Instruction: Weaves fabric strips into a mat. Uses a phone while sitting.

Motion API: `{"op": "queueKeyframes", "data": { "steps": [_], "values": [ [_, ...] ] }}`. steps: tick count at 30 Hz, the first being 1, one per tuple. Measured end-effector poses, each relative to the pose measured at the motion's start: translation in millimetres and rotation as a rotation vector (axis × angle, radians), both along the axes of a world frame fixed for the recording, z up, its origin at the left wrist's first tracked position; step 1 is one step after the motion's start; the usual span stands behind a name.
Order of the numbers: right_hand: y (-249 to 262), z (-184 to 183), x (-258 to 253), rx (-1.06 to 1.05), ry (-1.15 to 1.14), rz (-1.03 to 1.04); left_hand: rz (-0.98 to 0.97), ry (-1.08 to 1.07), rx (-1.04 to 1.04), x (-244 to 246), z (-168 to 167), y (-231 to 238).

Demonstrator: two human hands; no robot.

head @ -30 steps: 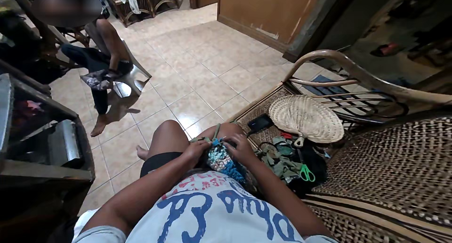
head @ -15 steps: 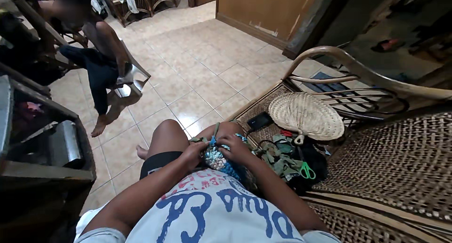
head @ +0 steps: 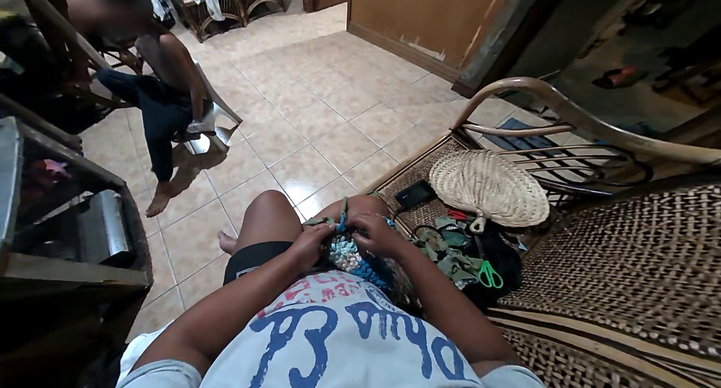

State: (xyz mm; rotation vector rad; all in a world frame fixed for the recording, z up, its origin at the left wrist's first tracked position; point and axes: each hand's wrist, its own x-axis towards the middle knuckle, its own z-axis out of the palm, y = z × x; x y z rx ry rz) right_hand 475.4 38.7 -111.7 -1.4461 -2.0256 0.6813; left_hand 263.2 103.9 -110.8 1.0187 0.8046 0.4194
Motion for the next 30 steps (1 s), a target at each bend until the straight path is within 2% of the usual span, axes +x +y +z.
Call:
{"op": "queueKeyframes", "data": {
  "steps": [2, 7, 12, 15, 18, 20, 22, 26, 30],
  "values": [
    [0, 2, 1, -0.011, -0.021, 0.024, 0.015, -0.012, -0.010, 0, -1, 0],
    [5, -4, 2, 0.202, 0.013, -0.013, -0.002, -0.019, 0.002, 0, 0, 0],
    [15, 5, 10, 0.150, 0.135, 0.036, -0.053, -0.040, 0.025, 0, 3, -1],
    [21, 9, 11, 0.162, 0.024, 0.026, -0.123, -0.058, 0.024, -1, 6, -1],
    [18, 22, -2, 0.069, -0.143, -0.081, -0.158, -0.038, 0.020, -1, 8, -1],
    [15, 25, -9, 0.012, -0.164, -0.110, -0.154, -0.015, 0.043, -1, 8, -1],
    [13, 24, -10, -0.088, -0.045, -0.111, -0.129, 0.004, 0.086, -2, 9, -2],
    [10, 19, -12, -0.286, 0.356, -0.175, -0.115, 0.027, 0.142, -1, 10, -3],
    [5, 19, -25, -0.247, 0.528, -0.322, -0.074, 0.023, 0.093, 0, 8, -4]
  ]
}}
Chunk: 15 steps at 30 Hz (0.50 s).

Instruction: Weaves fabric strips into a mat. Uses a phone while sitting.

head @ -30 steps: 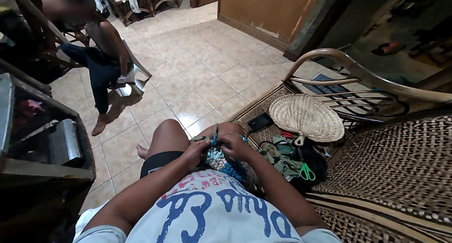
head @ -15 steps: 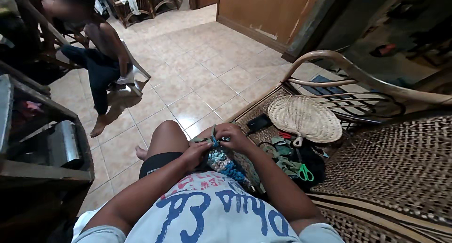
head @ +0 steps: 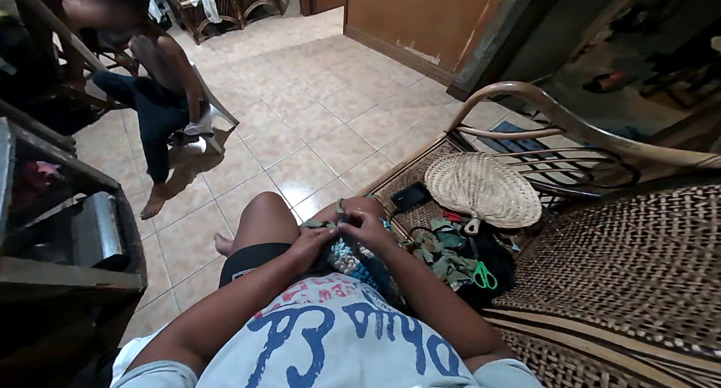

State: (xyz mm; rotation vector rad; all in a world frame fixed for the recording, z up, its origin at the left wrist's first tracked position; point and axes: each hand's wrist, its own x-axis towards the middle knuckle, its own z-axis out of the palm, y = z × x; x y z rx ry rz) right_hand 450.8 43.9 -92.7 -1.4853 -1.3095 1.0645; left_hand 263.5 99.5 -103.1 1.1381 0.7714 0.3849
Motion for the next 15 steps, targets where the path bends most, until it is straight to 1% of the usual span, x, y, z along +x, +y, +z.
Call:
{"op": "queueKeyframes", "data": {
  "steps": [3, 6, 8, 11, 15],
  "values": [
    [-7, 0, -5, 0.063, 0.115, -0.131, 0.051, -0.039, -0.082, 2, -3, 1],
    [-14, -5, -1, 0.053, 0.121, -0.148, 0.022, -0.103, -0.083, 6, -1, 3],
    [-19, -7, 2, 0.022, 0.074, -0.157, 0.009, -0.113, -0.075, 11, 2, 5],
    [-23, -14, 3, 0.117, -0.106, -0.166, 0.027, -0.107, -0.074, 20, 5, 10],
    [-26, -19, 5, 0.102, -0.288, -0.059, 0.006, -0.140, -0.014, 25, 13, 16]
  ]
}}
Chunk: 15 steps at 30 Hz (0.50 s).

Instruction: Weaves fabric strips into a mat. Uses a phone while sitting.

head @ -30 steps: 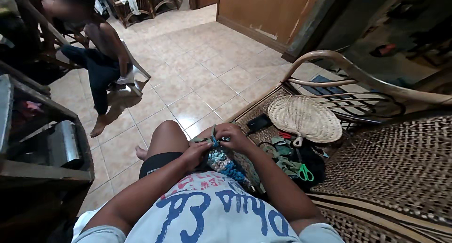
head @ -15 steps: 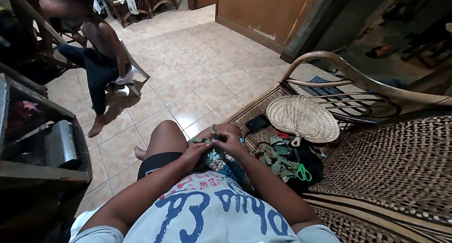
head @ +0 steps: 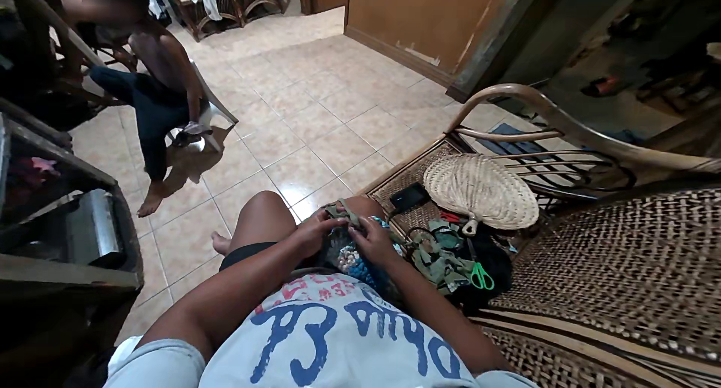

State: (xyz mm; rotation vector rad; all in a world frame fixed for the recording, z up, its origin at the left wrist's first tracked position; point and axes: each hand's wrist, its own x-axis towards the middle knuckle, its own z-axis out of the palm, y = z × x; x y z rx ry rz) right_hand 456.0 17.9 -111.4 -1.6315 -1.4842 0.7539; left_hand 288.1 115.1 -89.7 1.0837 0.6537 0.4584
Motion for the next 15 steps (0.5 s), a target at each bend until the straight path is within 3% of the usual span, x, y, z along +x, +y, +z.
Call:
{"op": "queueKeyframes", "data": {
  "steps": [4, 8, 15],
  "values": [
    [0, -6, 1, 0.030, -0.100, 0.027, -0.015, -0.068, 0.033, 4, 10, 19],
    [-1, -20, 4, 0.138, 0.011, -0.036, 0.057, -0.081, 0.172, 5, 39, 53],
    [-5, -19, 7, 0.088, 0.106, -0.081, 0.397, -0.146, 0.294, -27, 111, 118]
  ]
}}
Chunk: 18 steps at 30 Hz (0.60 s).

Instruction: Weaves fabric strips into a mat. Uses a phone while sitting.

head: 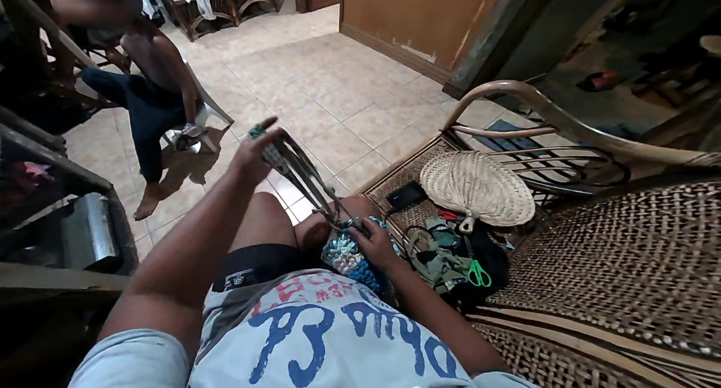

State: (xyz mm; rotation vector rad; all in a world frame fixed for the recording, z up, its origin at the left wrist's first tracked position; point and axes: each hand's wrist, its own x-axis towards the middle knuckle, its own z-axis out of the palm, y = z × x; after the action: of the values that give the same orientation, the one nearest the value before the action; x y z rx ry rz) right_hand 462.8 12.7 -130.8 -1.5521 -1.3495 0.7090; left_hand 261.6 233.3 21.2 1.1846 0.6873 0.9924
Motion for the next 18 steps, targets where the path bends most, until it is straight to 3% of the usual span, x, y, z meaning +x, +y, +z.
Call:
{"op": "queueKeyframes", "data": {
  "steps": [3, 5, 10, 12, 14, 18],
  "values": [
    [-1, -3, 0, -0.018, 0.048, -0.013, 0.134, -0.007, 0.061, -34, 8, 30],
    [-1, -4, -1, -0.015, 0.103, -0.030, 0.200, 0.180, 0.035, -67, 2, 44],
    [-2, -2, -6, -0.023, 0.227, -0.095, -0.089, 1.411, -0.082, -144, -30, 45],
    [-1, -6, -7, 0.014, 0.233, -0.092, -0.129, 1.718, 0.111, -151, -44, 45],
    [-1, -6, -7, 0.022, 0.255, -0.059, -0.192, 1.627, 0.370, -119, -43, 15],
    [0, 0, -4, -0.032, 0.238, -0.011, -0.522, 1.048, 0.738, -24, -57, -72]
  ]
}}
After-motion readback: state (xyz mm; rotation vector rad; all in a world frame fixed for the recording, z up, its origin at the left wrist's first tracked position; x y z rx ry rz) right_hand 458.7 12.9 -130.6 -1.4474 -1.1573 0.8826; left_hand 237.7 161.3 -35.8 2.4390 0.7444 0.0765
